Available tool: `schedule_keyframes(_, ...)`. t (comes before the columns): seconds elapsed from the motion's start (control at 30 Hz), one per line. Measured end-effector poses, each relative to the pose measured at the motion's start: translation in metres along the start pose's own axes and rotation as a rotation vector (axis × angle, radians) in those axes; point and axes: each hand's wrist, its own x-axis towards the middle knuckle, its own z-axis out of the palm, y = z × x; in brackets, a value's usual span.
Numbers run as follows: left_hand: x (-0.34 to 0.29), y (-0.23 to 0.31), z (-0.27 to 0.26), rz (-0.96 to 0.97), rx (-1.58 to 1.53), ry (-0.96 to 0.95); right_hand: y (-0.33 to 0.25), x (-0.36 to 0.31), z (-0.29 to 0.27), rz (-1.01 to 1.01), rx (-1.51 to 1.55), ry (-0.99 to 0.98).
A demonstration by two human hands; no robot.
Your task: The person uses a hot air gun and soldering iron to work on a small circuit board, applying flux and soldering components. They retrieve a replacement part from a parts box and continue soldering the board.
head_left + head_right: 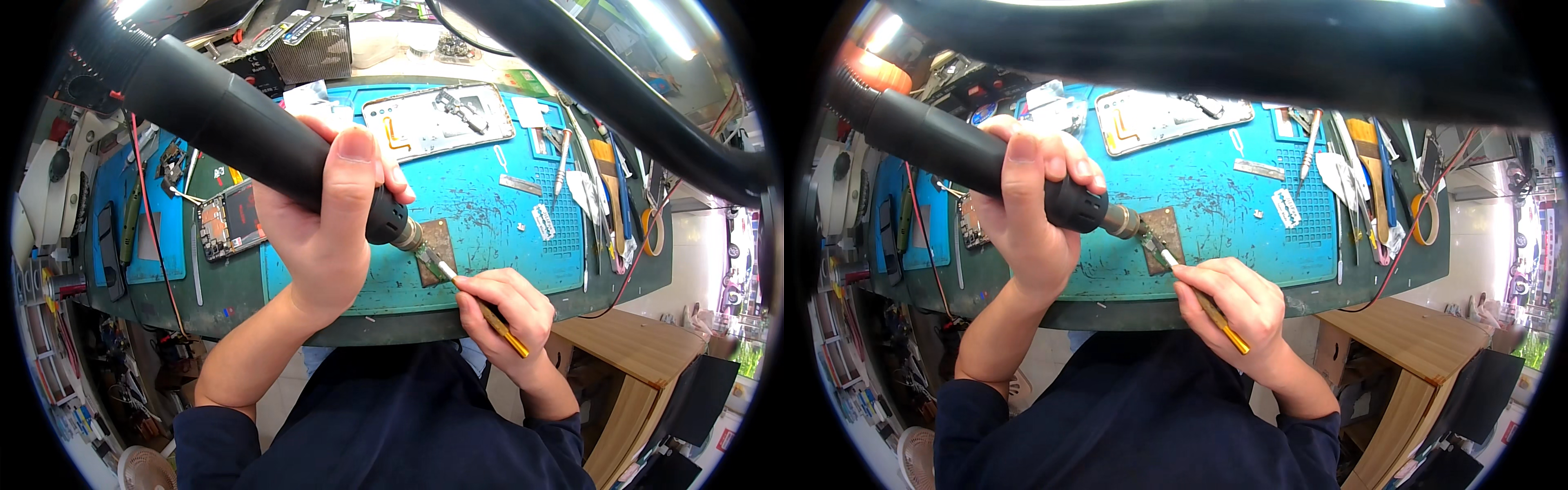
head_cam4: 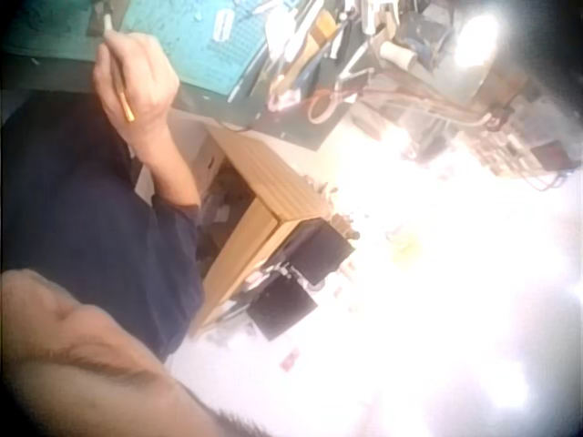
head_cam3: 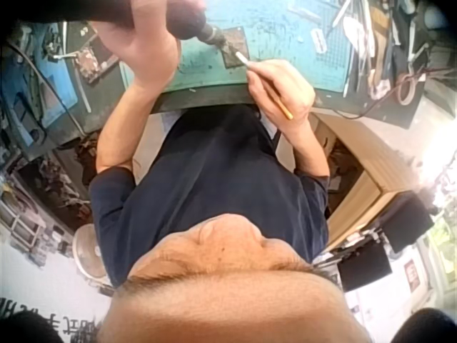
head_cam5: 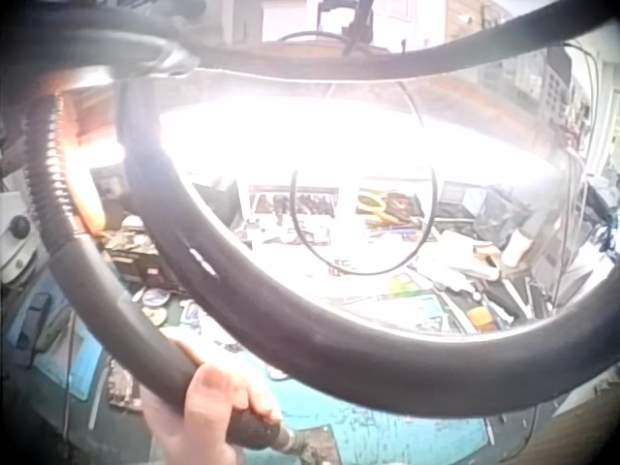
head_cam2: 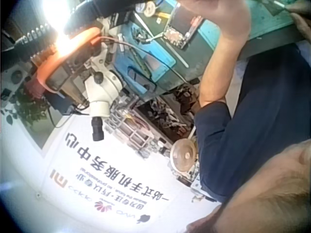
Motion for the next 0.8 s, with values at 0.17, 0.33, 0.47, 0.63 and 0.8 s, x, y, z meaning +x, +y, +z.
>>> schedule_keyframes(0.17,0.000,0.000,-0.001,0.000,0.003,0.004,0.000,0.001,0.001,-0.001,-0.008,-0.003)
schedule_keyframes(0.33,0.001,-0.001,-0.003,0.008,0.005,-0.003,0.001,0.002,0.000,0.009,0.013,-0.017)
schedule_keyframes(0.47,0.002,-0.001,-0.002,0.020,0.006,-0.002,0.001,0.003,0.000,0.019,0.044,-0.032)
schedule_keyframes(0.63,0.004,0.004,-0.001,0.005,0.001,-0.006,0.002,-0.001,-0.002,0.011,0.080,0.017)
schedule_keyframes(0.8,0.013,0.028,-0.002,0.059,0.093,-0.034,0.000,-0.011,-0.003,0.096,0.118,0.111)
